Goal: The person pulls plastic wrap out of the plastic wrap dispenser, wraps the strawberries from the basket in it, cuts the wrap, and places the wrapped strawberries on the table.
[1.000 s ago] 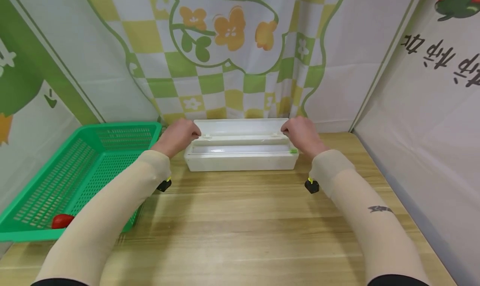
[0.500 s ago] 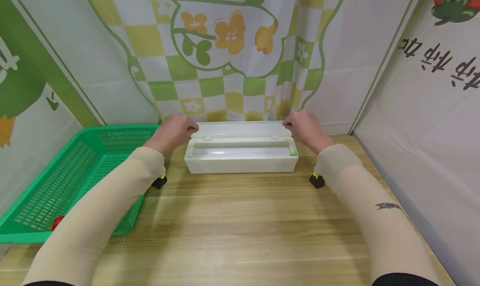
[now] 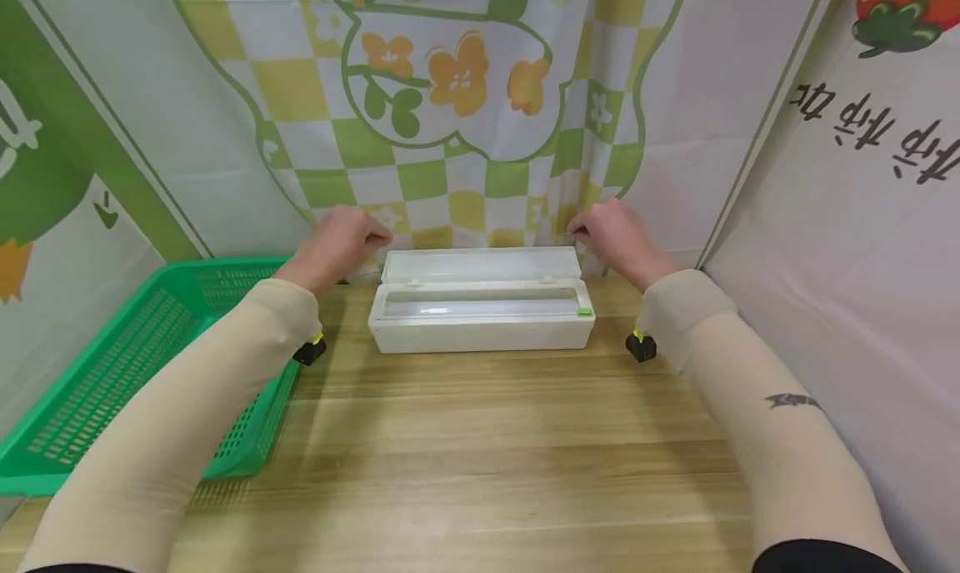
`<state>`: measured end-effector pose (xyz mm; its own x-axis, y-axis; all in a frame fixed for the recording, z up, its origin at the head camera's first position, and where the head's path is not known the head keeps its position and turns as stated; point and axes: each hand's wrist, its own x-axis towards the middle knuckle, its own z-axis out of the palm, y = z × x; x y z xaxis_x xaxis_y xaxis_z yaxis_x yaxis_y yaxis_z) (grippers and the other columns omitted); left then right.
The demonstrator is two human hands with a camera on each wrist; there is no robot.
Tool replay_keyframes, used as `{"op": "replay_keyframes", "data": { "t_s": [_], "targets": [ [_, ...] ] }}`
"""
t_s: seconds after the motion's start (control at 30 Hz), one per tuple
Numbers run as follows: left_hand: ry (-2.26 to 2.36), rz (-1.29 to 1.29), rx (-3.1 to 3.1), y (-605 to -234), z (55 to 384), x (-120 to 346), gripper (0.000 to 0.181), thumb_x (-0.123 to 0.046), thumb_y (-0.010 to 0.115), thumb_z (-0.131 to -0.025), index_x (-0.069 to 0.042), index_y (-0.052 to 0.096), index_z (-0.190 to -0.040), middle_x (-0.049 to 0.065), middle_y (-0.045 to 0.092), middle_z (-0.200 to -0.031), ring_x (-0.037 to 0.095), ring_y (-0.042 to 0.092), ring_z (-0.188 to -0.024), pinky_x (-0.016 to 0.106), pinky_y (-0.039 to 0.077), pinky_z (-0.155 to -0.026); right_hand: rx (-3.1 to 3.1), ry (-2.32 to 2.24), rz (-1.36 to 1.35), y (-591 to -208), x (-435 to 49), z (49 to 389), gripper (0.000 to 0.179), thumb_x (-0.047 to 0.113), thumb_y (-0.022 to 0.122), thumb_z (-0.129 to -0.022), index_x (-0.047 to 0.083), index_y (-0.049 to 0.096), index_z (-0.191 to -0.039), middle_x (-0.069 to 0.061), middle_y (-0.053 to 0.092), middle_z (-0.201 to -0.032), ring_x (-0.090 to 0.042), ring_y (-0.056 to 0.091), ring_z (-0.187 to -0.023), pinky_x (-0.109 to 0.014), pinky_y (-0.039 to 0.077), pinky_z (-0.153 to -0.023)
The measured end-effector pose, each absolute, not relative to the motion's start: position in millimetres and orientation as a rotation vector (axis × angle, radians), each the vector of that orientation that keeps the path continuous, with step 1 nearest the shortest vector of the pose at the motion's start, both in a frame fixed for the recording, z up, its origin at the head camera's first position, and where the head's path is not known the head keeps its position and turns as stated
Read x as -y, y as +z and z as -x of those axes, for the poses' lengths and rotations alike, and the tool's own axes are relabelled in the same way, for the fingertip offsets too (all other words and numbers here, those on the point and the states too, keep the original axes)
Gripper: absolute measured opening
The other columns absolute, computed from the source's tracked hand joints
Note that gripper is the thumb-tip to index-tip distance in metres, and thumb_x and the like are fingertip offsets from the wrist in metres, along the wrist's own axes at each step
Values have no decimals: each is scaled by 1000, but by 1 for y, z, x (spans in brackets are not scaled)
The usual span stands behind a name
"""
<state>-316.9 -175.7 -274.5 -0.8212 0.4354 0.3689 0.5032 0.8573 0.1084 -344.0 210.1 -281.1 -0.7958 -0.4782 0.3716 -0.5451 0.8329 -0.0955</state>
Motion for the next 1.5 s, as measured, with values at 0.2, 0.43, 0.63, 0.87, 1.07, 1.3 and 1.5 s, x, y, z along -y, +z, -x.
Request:
{"op": "replay_keyframes", "data": {
  "t_s": [0.2, 0.43, 0.63, 0.87, 1.07, 1.3, 1.5],
  "targets": [
    [-319, 681, 2697, -265, 317, 180, 49, 2, 57, -92, -17, 26, -59, 0, 28, -60, 15, 30, -61, 27, 29, -59, 2645, 290, -797, -270, -209, 345, 11, 0, 69, -89, -1, 76, -96, -21, 75, -98, -36, 72, -88, -48, 59, -82],
    [-367, 647, 2666, -254, 318, 181, 49, -7, 62, -96, -16, 33, -57, 1, 32, -60, 16, 34, -61, 29, 37, -65, 2599, 330, -822, -258, -210, 347, 11, -2, 69, -88, -2, 76, -96, -22, 75, -96, -36, 73, -86, -47, 60, -79],
    [-369, 654, 2620, -240, 319, 181, 51, -3, 57, -96, -17, 23, -60, -1, 21, -62, 15, 23, -60, 27, 23, -58, 2568, 321, -814, -243, -212, 349, 11, -2, 69, -88, -2, 77, -95, -22, 75, -95, -36, 73, -85, -47, 60, -78],
    [-384, 664, 2601, -221, 317, 181, 42, 6, 50, -93, -12, 39, -57, 3, 28, -59, 17, 24, -60, 29, 24, -61, 2551, 299, -804, -222, -210, 345, 12, -2, 68, -89, -3, 76, -98, -23, 74, -97, -37, 72, -86, -49, 59, -79],
    [-392, 591, 2610, -205, 316, 182, 19, -7, 61, -97, -7, 79, -102, 14, 76, -99, 20, 64, -79, 36, 56, -86, 2554, 278, -780, -205, -209, 343, 13, 1, 67, -91, -3, 76, -100, -23, 74, -99, -38, 72, -89, -49, 59, -80],
    [-416, 567, 2591, -190, 314, 182, 18, -9, 62, -97, -6, 77, -105, 15, 75, -105, 25, 68, -85, 36, 56, -88, 2514, 301, -735, -191, -209, 341, 14, 3, 66, -92, -2, 76, -102, -22, 74, -101, -38, 72, -91, -48, 59, -81],
    [-438, 539, 2577, -179, 309, 183, 20, -10, 61, -98, -6, 76, -109, 15, 74, -112, 28, 72, -96, 39, 56, -89, 2498, 332, -683, -181, -209, 339, 17, 4, 62, -95, -2, 74, -107, -24, 73, -106, -39, 71, -95, -49, 58, -84]
  ]
}}
